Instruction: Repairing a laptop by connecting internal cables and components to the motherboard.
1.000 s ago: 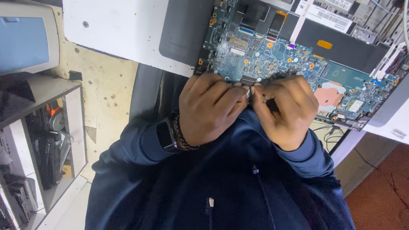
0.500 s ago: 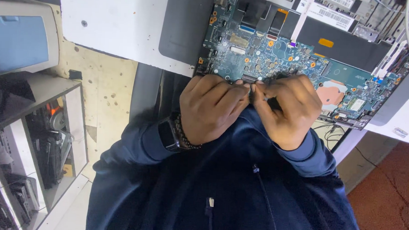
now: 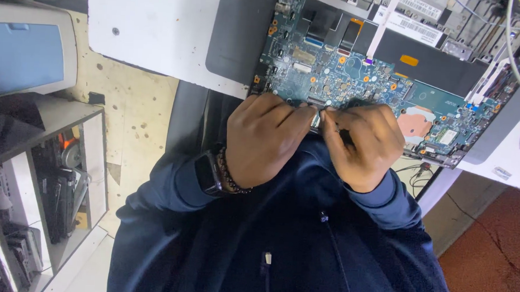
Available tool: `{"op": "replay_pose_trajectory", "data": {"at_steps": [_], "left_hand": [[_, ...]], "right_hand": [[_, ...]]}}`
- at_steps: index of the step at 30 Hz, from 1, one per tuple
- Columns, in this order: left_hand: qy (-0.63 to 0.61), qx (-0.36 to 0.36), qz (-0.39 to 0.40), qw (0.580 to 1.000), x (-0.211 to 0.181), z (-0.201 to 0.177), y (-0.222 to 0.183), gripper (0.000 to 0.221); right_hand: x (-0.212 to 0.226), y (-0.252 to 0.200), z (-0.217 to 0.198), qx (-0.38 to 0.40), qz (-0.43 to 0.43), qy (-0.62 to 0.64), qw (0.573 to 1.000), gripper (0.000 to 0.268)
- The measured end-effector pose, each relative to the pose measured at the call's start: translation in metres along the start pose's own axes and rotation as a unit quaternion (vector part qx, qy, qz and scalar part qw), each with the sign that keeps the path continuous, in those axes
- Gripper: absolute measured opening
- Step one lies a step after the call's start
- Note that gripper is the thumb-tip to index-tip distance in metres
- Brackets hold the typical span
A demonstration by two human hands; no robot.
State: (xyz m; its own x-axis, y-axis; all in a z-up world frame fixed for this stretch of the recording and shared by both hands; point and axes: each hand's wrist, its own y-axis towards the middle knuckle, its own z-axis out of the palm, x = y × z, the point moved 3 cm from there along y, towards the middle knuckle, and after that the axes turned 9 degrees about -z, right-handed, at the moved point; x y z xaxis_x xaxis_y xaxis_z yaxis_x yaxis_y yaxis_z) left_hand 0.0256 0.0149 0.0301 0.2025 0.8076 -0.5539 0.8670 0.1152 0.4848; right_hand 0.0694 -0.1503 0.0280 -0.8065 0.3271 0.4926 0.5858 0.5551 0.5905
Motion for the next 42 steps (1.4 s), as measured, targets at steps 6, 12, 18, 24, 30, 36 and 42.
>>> {"op": "replay_pose_trajectory", "data": {"at_steps": [6, 12, 18, 24, 30, 36, 42], "left_hand": [[-0.007, 0.007, 0.018, 1.000, 0.004, 0.005, -0.003, 0.004], [-0.005, 0.019, 0.000, 1.000, 0.001, 0.005, -0.001, 0.008], [0.034, 0.020, 0.010, 0.999, -0.001, 0.003, 0.002, 0.004], [0.046, 0.017, 0.010, 0.999, 0.000, 0.008, 0.000, 0.005], [0.032, 0.043, 0.021, 0.998, 0.005, 0.014, -0.008, 0.005], [0.094, 0.071, 0.053, 0.992, 0.000, 0.013, -0.007, 0.007], [0.122, 0.115, 0.061, 0.984, -0.010, 0.001, -0.002, 0.015]], "right_hand": [[0.000, -0.001, 0.002, 0.004, 0.007, -0.014, 1.000, 0.024], [0.003, 0.005, -0.001, 0.019, 0.017, -0.016, 1.000, 0.015], [0.005, 0.009, -0.002, 0.031, 0.020, -0.028, 0.999, 0.006], [-0.001, 0.002, 0.002, 0.010, -0.028, -0.038, 0.999, 0.006], [-0.006, -0.015, 0.007, 0.033, -0.055, -0.083, 0.994, 0.006], [-0.007, -0.020, 0.010, 0.109, -0.118, -0.139, 0.977, 0.021], [0.006, 0.005, -0.011, 0.152, -0.113, -0.169, 0.967, 0.018]]}}
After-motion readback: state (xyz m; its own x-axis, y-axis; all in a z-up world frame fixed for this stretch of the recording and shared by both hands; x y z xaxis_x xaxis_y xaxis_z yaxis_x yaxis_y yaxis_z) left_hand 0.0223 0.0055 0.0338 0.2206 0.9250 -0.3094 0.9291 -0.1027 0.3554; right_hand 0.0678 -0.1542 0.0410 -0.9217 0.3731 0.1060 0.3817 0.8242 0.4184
